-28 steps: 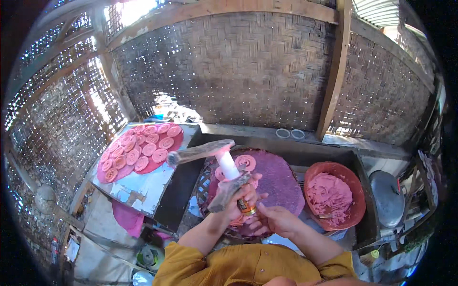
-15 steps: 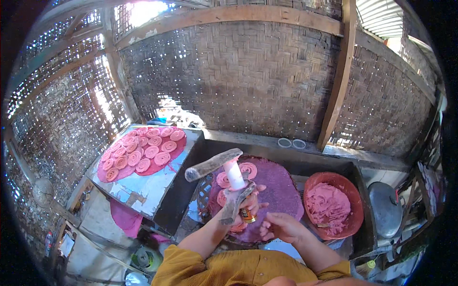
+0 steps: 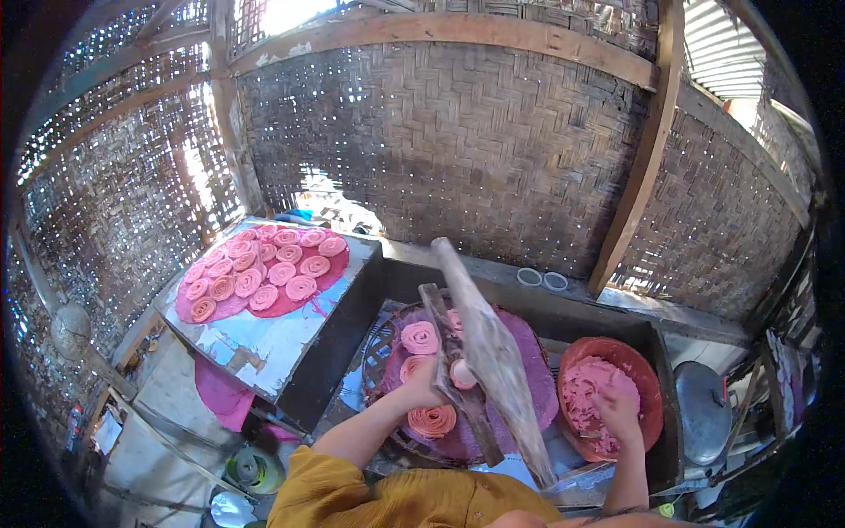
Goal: The person uses a wooden extruder tool to pipe pink dough into rose shapes onto a purple mat. They repeatedly fill the tool with dough from a red bowl and press it through the nozzle to form spirals, arranging the finished cakes on the mat.
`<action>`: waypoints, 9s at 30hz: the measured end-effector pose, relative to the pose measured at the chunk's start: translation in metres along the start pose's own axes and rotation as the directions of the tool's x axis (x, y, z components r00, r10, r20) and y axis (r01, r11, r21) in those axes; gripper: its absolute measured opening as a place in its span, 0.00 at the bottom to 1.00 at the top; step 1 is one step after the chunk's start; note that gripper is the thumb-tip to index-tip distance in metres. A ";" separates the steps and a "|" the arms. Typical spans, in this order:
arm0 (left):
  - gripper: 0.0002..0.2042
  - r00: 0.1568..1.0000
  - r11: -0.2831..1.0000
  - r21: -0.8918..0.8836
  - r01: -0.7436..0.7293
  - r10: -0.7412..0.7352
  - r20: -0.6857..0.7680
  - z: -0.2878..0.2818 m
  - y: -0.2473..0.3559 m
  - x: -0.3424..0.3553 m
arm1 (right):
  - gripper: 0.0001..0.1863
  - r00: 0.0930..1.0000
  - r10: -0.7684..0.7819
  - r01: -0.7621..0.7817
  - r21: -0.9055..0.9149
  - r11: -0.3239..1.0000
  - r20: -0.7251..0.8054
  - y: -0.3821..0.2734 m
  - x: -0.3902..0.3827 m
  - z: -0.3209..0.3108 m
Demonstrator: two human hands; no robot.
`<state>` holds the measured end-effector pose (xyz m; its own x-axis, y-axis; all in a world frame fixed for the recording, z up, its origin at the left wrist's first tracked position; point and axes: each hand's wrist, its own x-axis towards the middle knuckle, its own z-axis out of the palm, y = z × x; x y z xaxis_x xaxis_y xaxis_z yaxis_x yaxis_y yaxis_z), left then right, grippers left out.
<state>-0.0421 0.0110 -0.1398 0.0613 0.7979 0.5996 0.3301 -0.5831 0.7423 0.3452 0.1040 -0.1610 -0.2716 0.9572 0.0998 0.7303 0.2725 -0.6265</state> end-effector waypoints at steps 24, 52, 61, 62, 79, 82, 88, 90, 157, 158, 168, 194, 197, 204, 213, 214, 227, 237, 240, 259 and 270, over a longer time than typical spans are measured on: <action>0.59 0.913 -0.010 -0.996 0.089 0.401 0.077 0.019 0.054 0.143 | 0.50 0.577 0.012 -0.691 0.480 0.541 0.817 -0.128 0.006 0.001; 0.17 0.988 -0.283 -0.948 -0.145 -0.102 -0.120 0.010 -0.104 0.107 | 0.49 0.582 0.140 -0.683 0.389 0.618 0.801 -0.140 0.042 -0.012; 0.21 0.982 -0.297 -0.941 -0.161 0.047 -0.183 -0.002 -0.065 0.110 | 0.50 0.592 0.082 -0.653 0.418 0.632 0.801 -0.165 0.036 -0.008; 0.22 0.984 -0.359 -0.924 -0.134 0.065 -0.168 -0.002 -0.066 0.111 | 0.50 0.609 0.085 -0.644 0.430 0.633 0.788 -0.167 0.034 -0.015; 0.24 0.899 -0.353 -0.924 -0.149 0.341 -0.275 -0.035 -0.034 0.129 | 0.58 0.768 -0.031 -0.416 0.535 0.736 0.640 -0.201 0.029 -0.019; 0.25 0.912 -0.336 -0.934 -0.124 0.333 -0.241 -0.046 -0.028 0.121 | 0.54 0.771 -0.097 -0.374 0.571 0.731 0.629 -0.206 0.027 -0.007; 0.23 0.934 -0.311 -0.940 -0.138 0.274 -0.228 -0.021 -0.021 0.104 | 0.53 0.695 -0.063 -0.500 0.545 0.673 0.716 -0.214 0.013 -0.018; 0.21 0.942 -0.304 -0.942 -0.141 0.251 -0.222 -0.015 -0.022 0.105 | 0.53 0.770 -0.032 -0.439 0.565 0.699 0.638 -0.201 0.006 -0.025; 0.19 0.794 0.815 -0.005 0.580 -0.564 0.225 -0.007 -0.049 -0.036 | 0.46 0.891 -0.174 -0.305 0.836 0.455 0.420 -0.157 0.003 0.031; 0.19 0.785 0.811 0.009 0.585 -0.568 0.245 -0.006 -0.048 -0.036 | 0.46 0.894 -0.169 -0.302 0.837 0.457 0.415 -0.153 0.002 0.027; 0.17 0.833 0.853 0.397 0.340 -0.468 0.293 0.006 -0.043 -0.036 | 0.46 0.912 -0.153 -0.291 0.863 0.414 0.381 -0.135 -0.012 0.011; 0.49 0.958 0.221 -0.969 0.113 0.233 0.165 0.032 0.068 0.099 | 0.49 0.601 -0.272 -0.686 0.659 0.307 0.752 -0.111 -0.068 0.000; 0.39 0.984 0.167 -0.977 0.134 0.098 0.152 0.049 0.034 0.098 | 0.48 0.607 -0.155 -0.724 0.623 0.296 0.779 -0.107 -0.065 -0.015; 0.22 0.969 -0.267 -0.952 0.150 -0.153 0.195 0.065 -0.047 0.087 | 0.42 0.662 -0.096 -0.659 0.639 0.397 0.743 -0.105 -0.052 -0.005; 0.22 0.965 -0.331 -0.940 0.083 -0.207 0.158 0.056 -0.065 0.067 | 0.37 0.628 -0.038 -0.568 0.492 0.660 0.777 -0.099 -0.043 0.005; 0.21 0.963 -0.329 -0.941 0.085 -0.216 0.163 0.055 -0.055 0.064 | 0.39 0.634 -0.025 -0.551 0.474 0.687 0.773 -0.101 -0.043 0.002; 0.24 0.999 -0.275 -0.961 0.024 -0.023 0.031 0.042 -0.005 0.070 | 0.40 0.750 0.039 -0.453 0.470 0.758 0.660 -0.151 -0.066 -0.038; 0.26 0.992 -0.340 -0.939 0.053 0.127 0.010 0.041 0.013 0.072 | 0.37 0.756 0.024 -0.393 0.424 0.816 0.654 -0.155 -0.079 -0.055; 0.27 0.993 -0.316 -0.949 -0.002 0.110 -0.039 0.025 0.018 0.083 | 0.35 0.778 0.053 -0.370 0.388 0.844 0.627 -0.166 -0.071 -0.052; 0.29 0.977 -0.170 -0.985 -0.002 0.208 -0.038 -0.001 0.039 0.084 | 0.27 0.841 -0.135 -0.093 0.387 0.917 0.523 -0.169 -0.066 -0.046; 0.30 0.941 -0.322 -0.939 0.118 0.337 0.003 0.019 0.073 0.116 | 0.35 0.905 -0.128 -0.053 0.406 0.912 0.406 -0.172 -0.080 -0.077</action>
<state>0.0067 0.0632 -0.0216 0.1719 0.5551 0.8138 -0.9838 0.1389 0.1130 0.2895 -0.0122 -0.0021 -0.5941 0.7915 -0.1433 0.4263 0.1588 -0.8905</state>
